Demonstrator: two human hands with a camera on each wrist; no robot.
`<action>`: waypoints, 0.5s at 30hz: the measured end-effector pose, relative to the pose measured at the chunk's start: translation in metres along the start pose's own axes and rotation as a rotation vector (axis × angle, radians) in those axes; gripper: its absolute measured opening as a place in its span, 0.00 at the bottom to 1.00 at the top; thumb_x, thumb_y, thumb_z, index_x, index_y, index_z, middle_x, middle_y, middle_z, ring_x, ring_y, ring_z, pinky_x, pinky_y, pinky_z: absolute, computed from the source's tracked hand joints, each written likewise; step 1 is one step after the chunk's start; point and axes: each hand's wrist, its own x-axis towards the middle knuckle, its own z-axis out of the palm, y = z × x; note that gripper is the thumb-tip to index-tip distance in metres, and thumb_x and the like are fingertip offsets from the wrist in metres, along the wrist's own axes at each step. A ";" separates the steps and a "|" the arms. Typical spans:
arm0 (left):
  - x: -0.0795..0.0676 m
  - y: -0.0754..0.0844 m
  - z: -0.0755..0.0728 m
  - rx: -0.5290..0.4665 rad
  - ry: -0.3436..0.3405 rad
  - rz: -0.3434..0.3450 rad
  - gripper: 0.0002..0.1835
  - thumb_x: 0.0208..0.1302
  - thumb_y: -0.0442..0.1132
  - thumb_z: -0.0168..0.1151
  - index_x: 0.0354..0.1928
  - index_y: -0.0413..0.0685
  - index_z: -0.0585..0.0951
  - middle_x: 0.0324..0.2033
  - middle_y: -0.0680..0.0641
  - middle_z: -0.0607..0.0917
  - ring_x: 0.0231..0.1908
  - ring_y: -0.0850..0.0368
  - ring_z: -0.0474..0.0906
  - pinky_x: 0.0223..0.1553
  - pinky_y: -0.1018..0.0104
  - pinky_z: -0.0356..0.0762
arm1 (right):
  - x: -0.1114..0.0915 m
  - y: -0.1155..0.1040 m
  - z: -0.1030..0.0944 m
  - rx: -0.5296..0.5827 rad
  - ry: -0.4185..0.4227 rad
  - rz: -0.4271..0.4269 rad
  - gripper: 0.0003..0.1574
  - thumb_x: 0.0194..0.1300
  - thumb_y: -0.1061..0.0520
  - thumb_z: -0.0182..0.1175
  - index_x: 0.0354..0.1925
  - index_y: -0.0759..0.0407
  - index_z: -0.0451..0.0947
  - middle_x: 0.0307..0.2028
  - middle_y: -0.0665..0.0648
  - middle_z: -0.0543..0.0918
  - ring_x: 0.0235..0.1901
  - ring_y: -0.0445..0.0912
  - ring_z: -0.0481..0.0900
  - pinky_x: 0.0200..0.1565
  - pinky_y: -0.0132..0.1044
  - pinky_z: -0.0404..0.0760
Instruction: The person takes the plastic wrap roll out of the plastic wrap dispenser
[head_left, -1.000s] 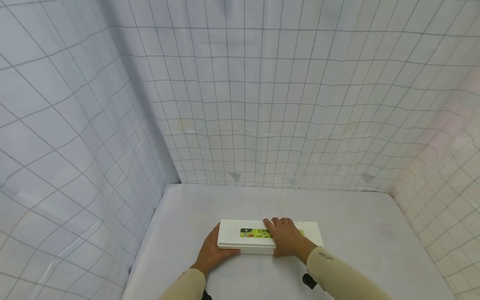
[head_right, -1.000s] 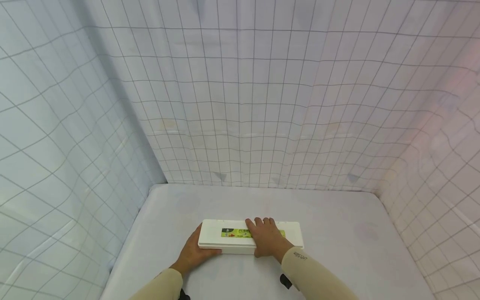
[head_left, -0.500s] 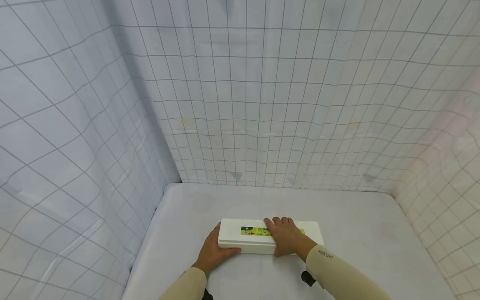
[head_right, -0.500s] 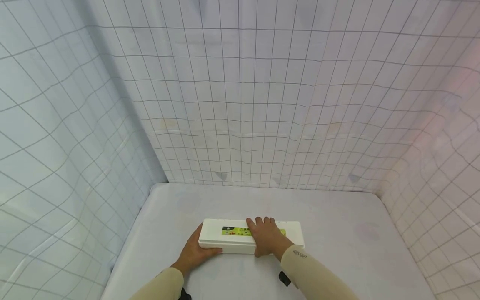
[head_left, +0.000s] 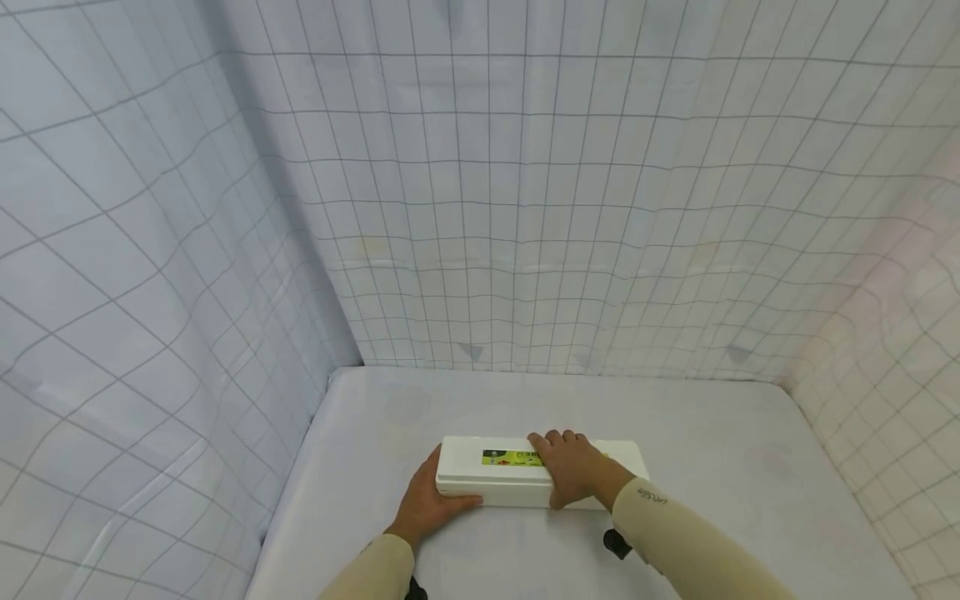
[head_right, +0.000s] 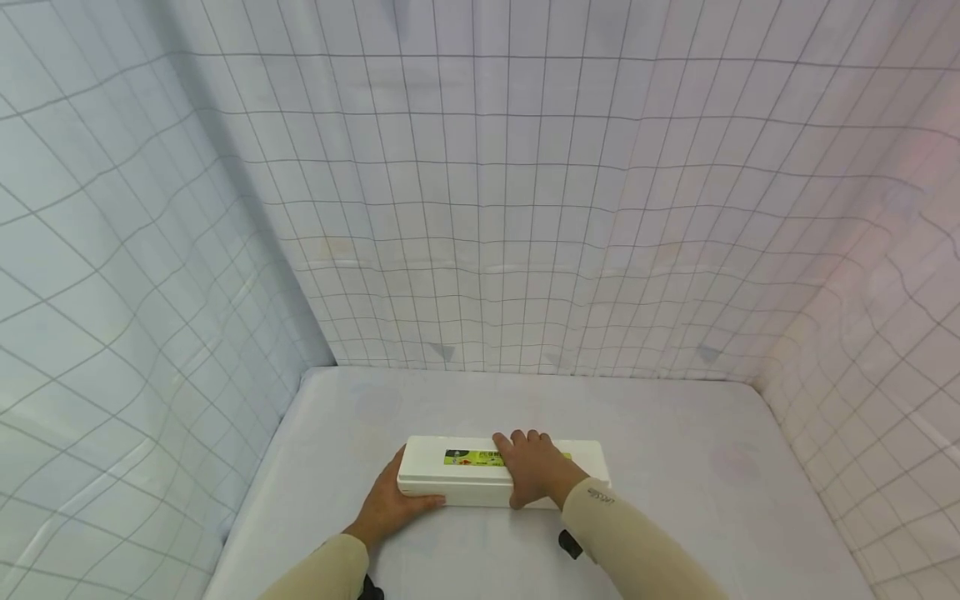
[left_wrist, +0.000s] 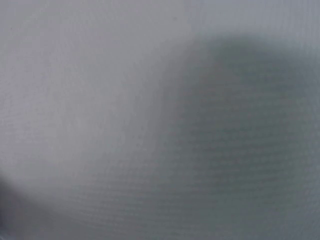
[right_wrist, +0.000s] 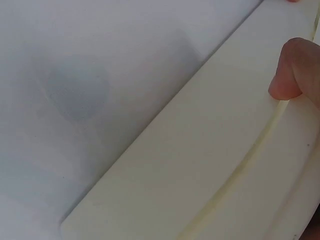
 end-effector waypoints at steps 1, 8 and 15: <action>0.000 0.001 0.000 0.004 -0.001 -0.003 0.66 0.32 0.72 0.81 0.77 0.62 0.62 0.66 0.55 0.78 0.67 0.51 0.74 0.71 0.45 0.70 | 0.000 0.000 -0.001 0.003 -0.005 -0.001 0.66 0.44 0.43 0.78 0.76 0.53 0.57 0.63 0.60 0.75 0.61 0.58 0.74 0.66 0.55 0.73; -0.003 0.011 -0.005 -0.029 -0.006 -0.017 0.64 0.30 0.68 0.84 0.74 0.60 0.66 0.64 0.55 0.81 0.65 0.51 0.76 0.70 0.45 0.71 | 0.000 0.001 -0.009 0.033 -0.031 -0.011 0.64 0.46 0.44 0.78 0.76 0.52 0.58 0.62 0.58 0.76 0.59 0.55 0.75 0.66 0.53 0.75; -0.002 0.010 -0.004 0.009 0.023 -0.011 0.65 0.29 0.70 0.84 0.74 0.58 0.68 0.63 0.54 0.82 0.65 0.50 0.77 0.69 0.44 0.71 | 0.002 0.009 -0.009 0.071 -0.026 -0.028 0.64 0.46 0.44 0.77 0.77 0.48 0.59 0.61 0.55 0.77 0.54 0.50 0.76 0.61 0.50 0.78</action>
